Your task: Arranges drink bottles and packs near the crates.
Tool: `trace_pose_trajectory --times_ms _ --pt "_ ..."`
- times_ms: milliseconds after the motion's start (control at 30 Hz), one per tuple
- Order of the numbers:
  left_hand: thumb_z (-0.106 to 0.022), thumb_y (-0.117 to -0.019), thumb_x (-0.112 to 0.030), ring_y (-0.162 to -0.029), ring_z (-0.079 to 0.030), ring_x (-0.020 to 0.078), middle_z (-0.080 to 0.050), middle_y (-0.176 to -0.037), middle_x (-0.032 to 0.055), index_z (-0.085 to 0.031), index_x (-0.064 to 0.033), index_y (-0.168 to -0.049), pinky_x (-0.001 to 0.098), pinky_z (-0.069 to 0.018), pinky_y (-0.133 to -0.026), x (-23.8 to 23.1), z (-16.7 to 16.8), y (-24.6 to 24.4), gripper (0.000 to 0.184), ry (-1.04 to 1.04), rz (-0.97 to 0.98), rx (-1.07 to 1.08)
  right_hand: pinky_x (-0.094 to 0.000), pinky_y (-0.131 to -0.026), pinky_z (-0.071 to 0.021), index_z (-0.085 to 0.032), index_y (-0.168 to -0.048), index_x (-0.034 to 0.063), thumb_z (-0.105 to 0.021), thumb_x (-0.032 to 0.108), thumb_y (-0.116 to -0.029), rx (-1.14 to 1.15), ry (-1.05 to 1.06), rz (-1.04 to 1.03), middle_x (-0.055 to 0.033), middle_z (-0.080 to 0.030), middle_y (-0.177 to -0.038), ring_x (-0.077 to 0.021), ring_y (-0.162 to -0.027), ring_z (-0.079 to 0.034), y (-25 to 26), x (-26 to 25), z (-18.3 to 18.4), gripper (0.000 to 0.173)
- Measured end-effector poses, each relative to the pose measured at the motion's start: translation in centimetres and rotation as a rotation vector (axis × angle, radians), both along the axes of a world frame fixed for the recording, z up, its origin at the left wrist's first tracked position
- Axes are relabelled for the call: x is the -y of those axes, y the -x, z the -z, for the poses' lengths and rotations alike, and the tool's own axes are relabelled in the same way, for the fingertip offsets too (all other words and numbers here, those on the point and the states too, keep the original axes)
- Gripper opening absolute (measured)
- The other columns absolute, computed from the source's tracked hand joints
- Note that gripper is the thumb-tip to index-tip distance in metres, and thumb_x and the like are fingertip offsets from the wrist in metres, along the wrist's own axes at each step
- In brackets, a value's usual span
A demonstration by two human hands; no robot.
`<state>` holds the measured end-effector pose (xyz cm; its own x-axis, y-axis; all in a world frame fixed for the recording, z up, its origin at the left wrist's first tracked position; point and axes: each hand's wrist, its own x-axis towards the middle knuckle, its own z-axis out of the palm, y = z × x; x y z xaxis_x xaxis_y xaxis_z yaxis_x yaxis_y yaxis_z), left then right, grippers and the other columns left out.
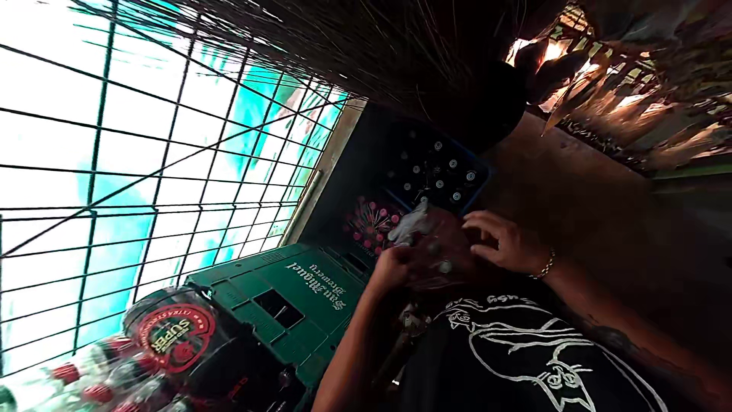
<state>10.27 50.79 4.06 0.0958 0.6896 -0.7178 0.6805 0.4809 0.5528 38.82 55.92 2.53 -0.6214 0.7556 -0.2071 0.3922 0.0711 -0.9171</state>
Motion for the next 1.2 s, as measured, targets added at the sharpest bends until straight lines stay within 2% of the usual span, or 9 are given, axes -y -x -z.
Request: trace_pose_trajectory --times_ms 133,233,400,500,633,833,900,1033,1200 --pt "-0.073 -0.0926 -0.023 -0.089 -0.067 0.0286 -0.071 -0.092 0.0153 -0.072 0.0013 -0.099 0.0558 -0.0518 -0.087 0.3 0.5 4.2 0.025 0.033 -0.033 -0.224 -0.0474 -0.077 -0.0562 -0.067 -0.121 -0.0040 -0.071 0.004 -0.0907 0.138 -0.072 0.137 -0.0230 -0.066 -0.122 -0.0303 -0.085 -0.066 -4.6 -0.6 0.8 0.032" --pt "-0.071 -0.0946 -0.026 -0.100 -0.068 0.0348 -0.072 -0.101 0.0177 -0.074 -0.0020 -0.103 0.0612 -0.0493 -0.093 0.6 1.9 5.3 0.026 0.075 -0.098 -0.413 -0.0490 -0.078 -0.0545 -0.067 -0.121 -0.0048 -0.070 0.005 -0.0953 0.280 0.088 0.196 -0.0233 -0.066 -0.107 -0.0315 -0.082 -0.064 -7.4 0.5 1.2 0.028" --pt "-0.068 -0.0973 -0.018 -0.115 -0.063 0.0398 -0.067 -0.118 0.0271 -0.067 0.0064 -0.115 0.0562 -0.0460 -0.103 3.3 4.7 7.9 0.030 -0.008 -0.316 -0.477 -0.0523 -0.092 -0.0514 -0.061 -0.131 -0.0061 -0.060 0.012 -0.1028 0.478 0.355 0.114 -0.0288 -0.064 -0.123 -0.0379 -0.100 -0.066 -9.3 4.2 2.8 0.033" --pt "-0.069 -0.0962 -0.014 -0.133 -0.052 0.0436 -0.050 -0.143 0.0326 -0.052 0.0085 -0.139 0.0540 -0.0425 -0.112 4.2 4.8 7.2 0.052 -0.002 -0.350 -0.454 -0.0551 -0.098 -0.0496 -0.061 -0.132 -0.0052 -0.060 0.013 -0.1033 0.524 0.439 -0.031 -0.0295 -0.064 -0.125 -0.0409 -0.107 -0.066 -8.5 5.7 3.5 0.034" --pt "-0.075 -0.0924 -0.021 -0.148 -0.035 0.0452 -0.016 -0.166 0.0315 -0.017 0.0062 -0.160 0.0522 -0.0360 -0.119 5.3 4.0 3.0 0.093 -0.065 -0.501 -0.496 -0.0539 -0.105 -0.0471 -0.061 -0.134 -0.0042 -0.062 0.015 -0.1031 0.552 0.429 -0.307 -0.0280 -0.063 -0.131 -0.0405 -0.117 -0.064 -7.9 5.3 3.2 0.036" --pt "-0.071 -0.0940 -0.019 -0.148 -0.035 0.0450 -0.018 -0.166 0.0314 -0.025 0.0045 -0.159 0.0531 -0.0379 -0.118 11.5 -0.4 -7.0 0.083 -0.244 -0.626 -0.363 -0.0556 -0.105 -0.0463 -0.060 -0.135 -0.0050 -0.061 0.013 -0.1033 0.584 0.270 -0.395 -0.0289 -0.062 -0.132 -0.0420 -0.118 -0.063 -11.3 1.3 1.6 0.036" --pt "-0.069 -0.0948 -0.019 -0.145 -0.041 0.0435 -0.021 -0.165 0.0304 -0.028 0.0019 -0.159 0.0519 -0.0422 -0.115 14.4 -1.1 -10.6 0.079 -0.238 -0.655 -0.312 -0.0556 -0.106 -0.0461 -0.060 -0.134 -0.0058 -0.062 0.012 -0.1029 0.597 0.222 -0.399 -0.0297 -0.063 -0.130 -0.0424 -0.119 -0.063 -12.7 0.2 1.3 0.036" --pt "-0.070 -0.0958 -0.017 -0.136 -0.051 0.0441 -0.026 -0.163 0.0316 -0.025 0.0009 -0.160 0.0516 -0.0470 -0.110 20.0 -0.9 -17.0 0.080 -0.100 -0.759 -0.180 -0.0547 -0.107 -0.0458 -0.060 -0.133 -0.0075 -0.062 0.010 -0.1030 0.644 0.220 -0.499 -0.0297 -0.064 -0.128 -0.0417 -0.119 -0.063 -14.1 -0.1 1.0 0.035" --pt "-0.069 -0.0984 -0.020 -0.142 -0.043 0.0454 -0.032 -0.160 0.0309 -0.024 -0.0031 -0.162 0.0579 -0.0383 -0.115 26.9 -0.1 -20.8 0.079 0.104 -0.694 -0.020 -0.0535 -0.108 -0.0455 -0.059 -0.134 -0.0071 -0.060 0.012 -0.1038 0.720 0.179 -0.779 -0.0286 -0.065 -0.129 -0.0411 -0.121 -0.063 -11.1 3.1 0.3 0.036"
